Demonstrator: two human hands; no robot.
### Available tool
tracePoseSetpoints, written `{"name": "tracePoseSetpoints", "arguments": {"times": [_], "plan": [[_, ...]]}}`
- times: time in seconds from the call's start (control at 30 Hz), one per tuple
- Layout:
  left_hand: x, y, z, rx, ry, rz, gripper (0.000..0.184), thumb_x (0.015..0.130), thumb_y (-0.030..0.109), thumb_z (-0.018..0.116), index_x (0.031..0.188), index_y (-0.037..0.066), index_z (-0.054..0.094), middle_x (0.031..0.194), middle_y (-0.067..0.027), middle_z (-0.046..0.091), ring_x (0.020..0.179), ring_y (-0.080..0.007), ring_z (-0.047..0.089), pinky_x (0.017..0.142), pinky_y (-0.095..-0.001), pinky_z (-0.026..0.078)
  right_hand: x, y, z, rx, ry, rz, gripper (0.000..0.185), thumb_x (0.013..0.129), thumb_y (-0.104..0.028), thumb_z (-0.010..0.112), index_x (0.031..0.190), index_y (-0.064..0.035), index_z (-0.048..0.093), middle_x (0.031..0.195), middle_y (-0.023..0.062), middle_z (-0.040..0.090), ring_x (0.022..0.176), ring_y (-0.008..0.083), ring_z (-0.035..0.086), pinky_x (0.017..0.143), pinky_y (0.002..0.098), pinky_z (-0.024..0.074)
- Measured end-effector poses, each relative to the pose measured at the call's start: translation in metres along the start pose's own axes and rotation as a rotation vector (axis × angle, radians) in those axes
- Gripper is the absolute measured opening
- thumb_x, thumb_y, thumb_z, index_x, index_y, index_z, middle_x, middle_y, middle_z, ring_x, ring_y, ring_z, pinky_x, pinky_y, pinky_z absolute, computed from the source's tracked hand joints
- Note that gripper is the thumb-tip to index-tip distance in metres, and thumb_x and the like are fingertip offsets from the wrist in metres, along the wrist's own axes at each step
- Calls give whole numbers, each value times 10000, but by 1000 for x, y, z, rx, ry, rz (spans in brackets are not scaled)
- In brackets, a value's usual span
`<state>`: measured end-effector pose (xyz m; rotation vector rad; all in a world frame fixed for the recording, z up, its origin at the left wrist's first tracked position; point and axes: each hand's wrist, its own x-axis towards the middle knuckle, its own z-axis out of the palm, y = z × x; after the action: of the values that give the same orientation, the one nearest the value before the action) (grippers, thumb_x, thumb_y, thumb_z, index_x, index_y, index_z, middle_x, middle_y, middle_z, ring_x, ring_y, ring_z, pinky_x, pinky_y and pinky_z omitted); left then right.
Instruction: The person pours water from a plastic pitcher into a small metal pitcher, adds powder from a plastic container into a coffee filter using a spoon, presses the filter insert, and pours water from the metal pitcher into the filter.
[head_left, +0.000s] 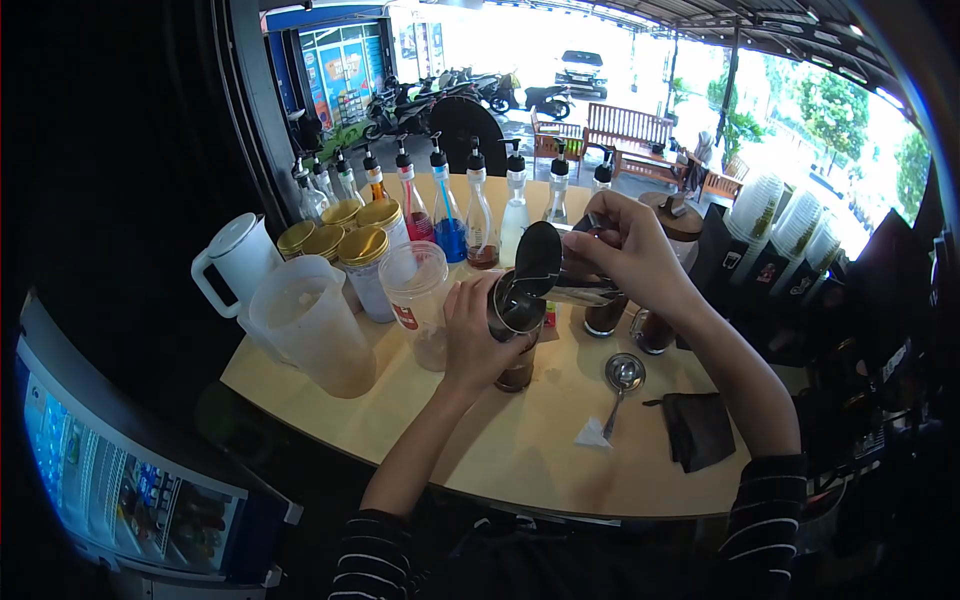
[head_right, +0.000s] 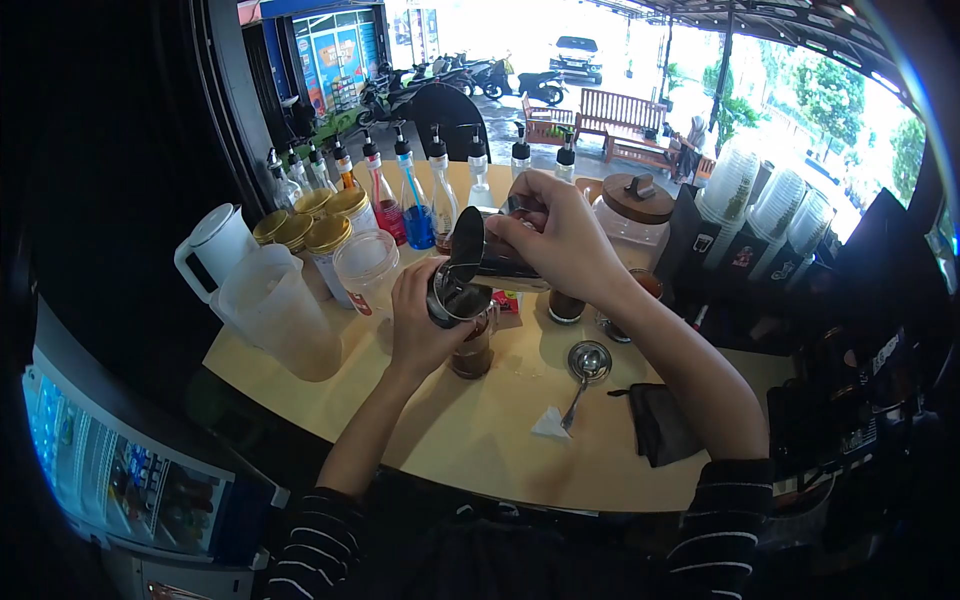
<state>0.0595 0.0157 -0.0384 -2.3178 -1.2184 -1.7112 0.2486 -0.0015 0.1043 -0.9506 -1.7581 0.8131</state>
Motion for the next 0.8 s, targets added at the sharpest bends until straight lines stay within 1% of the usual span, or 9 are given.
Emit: {"name": "tracePoseSetpoints", "arguments": {"times": [0.1,0.17,0.3,0.4,0.5,0.57,0.7,0.77,0.8], "plan": [[0,-2,-2,20,-4,1,770,542,183,821,1215,60,469,1172,-120,518,1132,-333,474,994,-455,332,-3,1,-2,8,-8,6,182,853,-36,656,870,37,490,778,44,588,690,19,562,562,180,485],[0,-3,-4,32,-10,-2,770,548,197,822,1218,59,470,1169,-120,522,1131,-327,479,996,-456,325,-6,-4,-3,-82,9,3,187,850,-37,660,870,37,489,784,44,590,688,18,561,562,178,483],[2,2,-11,50,-58,-31,794,548,227,826,1240,67,469,1168,-105,548,1107,-283,517,991,-441,317,-9,-2,-6,-49,23,40,185,851,-36,659,871,36,490,790,43,593,690,17,562,563,176,478],[3,5,-15,47,-89,-63,815,549,251,833,1255,74,467,1164,-90,570,1087,-260,540,982,-426,316,-7,8,-10,-125,25,8,180,853,-29,653,874,38,488,804,48,598,708,29,584,582,174,491],[3,8,-19,65,-123,-99,829,555,291,839,1265,81,466,1155,-84,589,1074,-247,553,972,-415,316,-6,14,-11,-115,26,-29,186,852,-29,654,887,40,484,822,54,601,727,40,599,590,171,496],[3,8,-21,75,-144,-118,835,559,317,840,1268,83,467,1149,-84,597,1068,-242,558,968,-412,314,-5,15,-11,-12,23,19,202,846,-36,661,898,39,481,835,59,602,741,41,601,596,172,489],[3,6,-22,96,-188,-156,824,570,364,832,1261,87,480,1124,-91,609,1062,-237,563,962,-408,313,-2,20,-9,22,38,30,204,847,-37,660,904,37,478,844,65,604,744,41,602,600,173,489],[3,6,-23,93,-193,-161,821,571,373,830,1258,87,484,1112,-93,613,1059,-237,564,964,-408,311,0,19,-7,-51,55,4,186,869,-15,632,849,-20,446,707,-41,514,667,-21,503,536,149,445],[3,6,-23,82,-191,-164,818,568,376,831,1252,87,490,1112,-93,612,1059,-238,562,964,-408,311,1,19,-8,-50,55,3,186,869,-15,632,849,-20,446,707,-41,514,667,-21,503,536,149,445]]}}
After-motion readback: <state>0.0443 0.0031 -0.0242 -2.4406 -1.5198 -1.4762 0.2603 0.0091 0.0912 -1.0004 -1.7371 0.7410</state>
